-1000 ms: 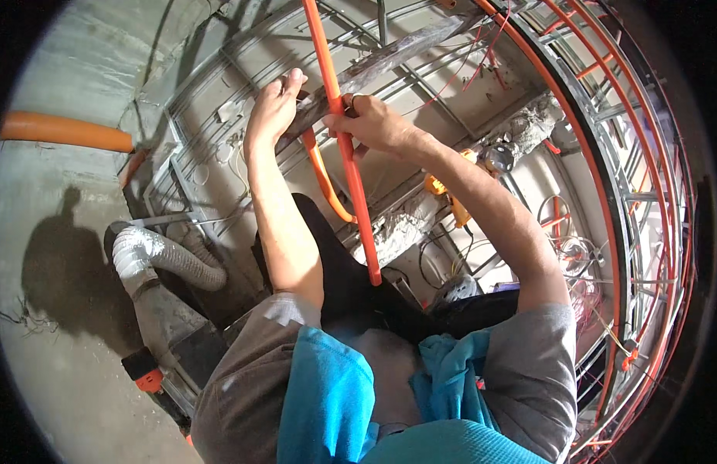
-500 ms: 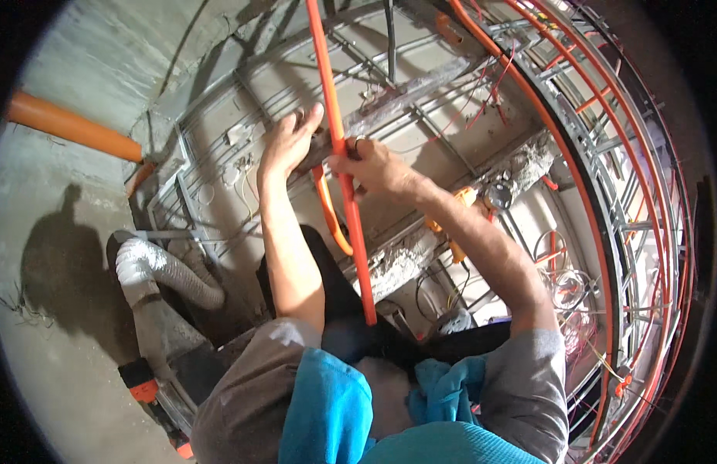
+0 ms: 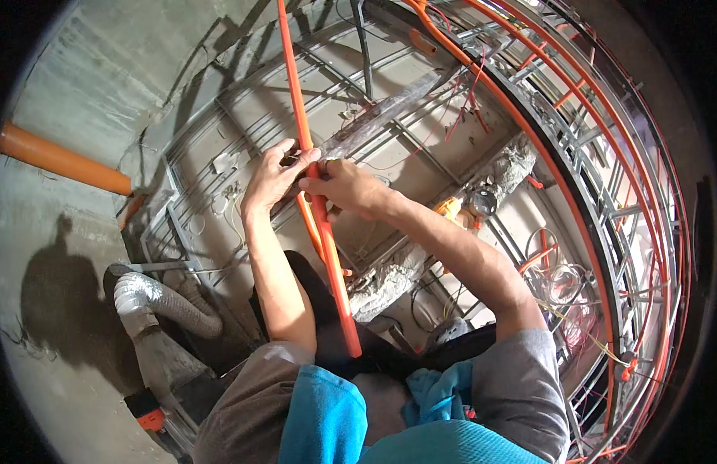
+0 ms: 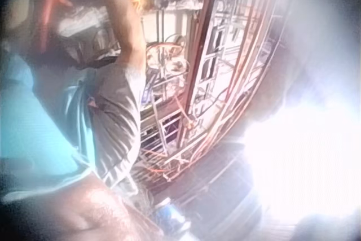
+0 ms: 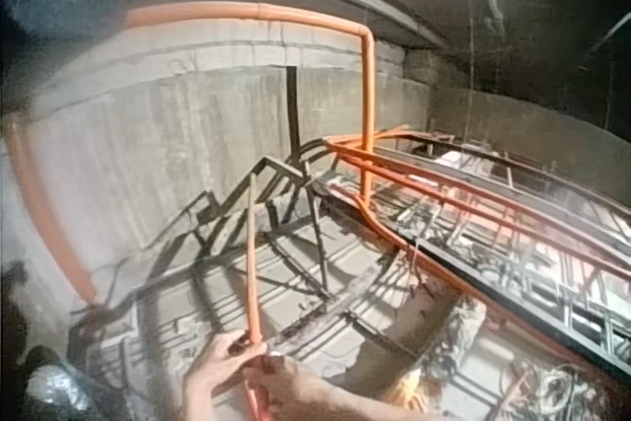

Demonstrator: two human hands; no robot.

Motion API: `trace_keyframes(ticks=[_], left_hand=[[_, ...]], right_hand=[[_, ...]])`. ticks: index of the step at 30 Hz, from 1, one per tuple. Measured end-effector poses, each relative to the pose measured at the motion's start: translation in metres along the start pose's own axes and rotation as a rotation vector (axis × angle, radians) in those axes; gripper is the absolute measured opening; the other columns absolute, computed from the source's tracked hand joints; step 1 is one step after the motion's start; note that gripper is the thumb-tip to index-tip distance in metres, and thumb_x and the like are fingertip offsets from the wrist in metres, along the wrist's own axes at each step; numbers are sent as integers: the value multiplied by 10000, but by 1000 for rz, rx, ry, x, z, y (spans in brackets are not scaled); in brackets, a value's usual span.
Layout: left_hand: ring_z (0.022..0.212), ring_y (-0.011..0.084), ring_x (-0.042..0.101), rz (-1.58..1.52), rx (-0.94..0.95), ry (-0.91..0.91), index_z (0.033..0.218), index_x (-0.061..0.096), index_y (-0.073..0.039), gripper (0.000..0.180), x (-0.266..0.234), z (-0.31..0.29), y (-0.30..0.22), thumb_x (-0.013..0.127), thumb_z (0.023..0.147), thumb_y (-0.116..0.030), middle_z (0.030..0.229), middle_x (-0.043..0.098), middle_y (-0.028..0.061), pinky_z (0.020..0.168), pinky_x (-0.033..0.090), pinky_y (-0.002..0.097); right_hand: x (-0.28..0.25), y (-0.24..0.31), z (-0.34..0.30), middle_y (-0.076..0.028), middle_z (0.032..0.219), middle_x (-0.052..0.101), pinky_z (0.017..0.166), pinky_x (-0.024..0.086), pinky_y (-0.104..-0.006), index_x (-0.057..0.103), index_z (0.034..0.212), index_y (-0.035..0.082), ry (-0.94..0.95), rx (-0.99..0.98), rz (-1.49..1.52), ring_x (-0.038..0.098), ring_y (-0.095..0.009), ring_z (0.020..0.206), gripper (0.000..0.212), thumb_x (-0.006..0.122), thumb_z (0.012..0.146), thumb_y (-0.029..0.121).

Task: The person drills into the ceiling structure with a power drill, handles a metal junction box and its cover by hand, and connects conduit pipes while heating them with a heat gun.

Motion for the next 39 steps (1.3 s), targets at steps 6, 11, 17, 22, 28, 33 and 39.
trace_keyframes(ticks=[6, 11, 17, 22, 28, 33, 39], left_hand=[[722, 131, 582, -8, 25, -39, 996, 676, -1, 404, -3, 5, 17, 773, 915, -385, 776, 647, 44, 674, 480, 314], [723, 107, 567, 30, 43, -26, 998, 683, -9, 365, -5, 8, 7, 773, 910, -352, 779, 650, 35, 670, 467, 310], [749, 109, 622, -153, 23, -43, 1045, 681, 3, 344, 4, 9, 19, 760, 941, -315, 831, 715, 64, 700, 509, 305], [726, 89, 577, -44, 17, -33, 1051, 691, -7, 335, 3, 5, 14, 763, 941, -315, 823, 686, 18, 684, 497, 292], [826, 83, 552, -45, -58, -1, 1102, 692, -2, 320, 1, 0, 5, 758, 947, -274, 880, 637, -7, 774, 457, 261], [921, 76, 541, -78, -78, 21, 1138, 689, 3, 321, 3, 5, 15, 759, 951, -249, 966, 631, -15, 868, 440, 249], [992, 99, 585, 28, -17, 23, 1146, 680, 18, 355, 0, 14, 10, 735, 960, -279, 1025, 668, 21, 929, 451, 270]], right_hand=[[-1, -16, 13, -98, 715, 686, 553, 578, -329, 731, 928, 3, -55, -94, -144, 712, -191, 637, 380, 695, 936, 381], [-10, -14, 11, -106, 802, 719, 617, 577, -347, 727, 1061, 22, 85, -106, -254, 699, -178, 699, 481, 678, 961, 491], [-65, -12, 13, -79, 768, 697, 687, 557, -363, 720, 979, 45, -207, -348, -645, 701, -173, 742, 327, 685, 969, 370], [-67, -9, -1, -68, 770, 706, 641, 556, -332, 712, 958, 15, -164, -310, -446, 690, -158, 673, 394, 656, 984, 405], [-2, -2, -30, -118, 769, 719, 644, 579, -363, 687, 901, -35, 231, -47, -390, 729, -209, 678, 569, 639, 966, 528], [19, -28, -28, -107, 753, 720, 619, 590, -354, 654, 847, -28, 182, -2, -145, 724, -187, 647, 485, 676, 936, 449], [15, -36, -14, -131, 748, 744, 606, 597, -318, 680, 823, -29, 193, -19, -102, 758, -207, 632, 415, 696, 942, 368]])
Point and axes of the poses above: each hand's wrist, its own z-axis towards the middle knuckle, its own x-axis out of the palm, y = z × x, the point moved 6 cm from there along z, towards the middle knuckle
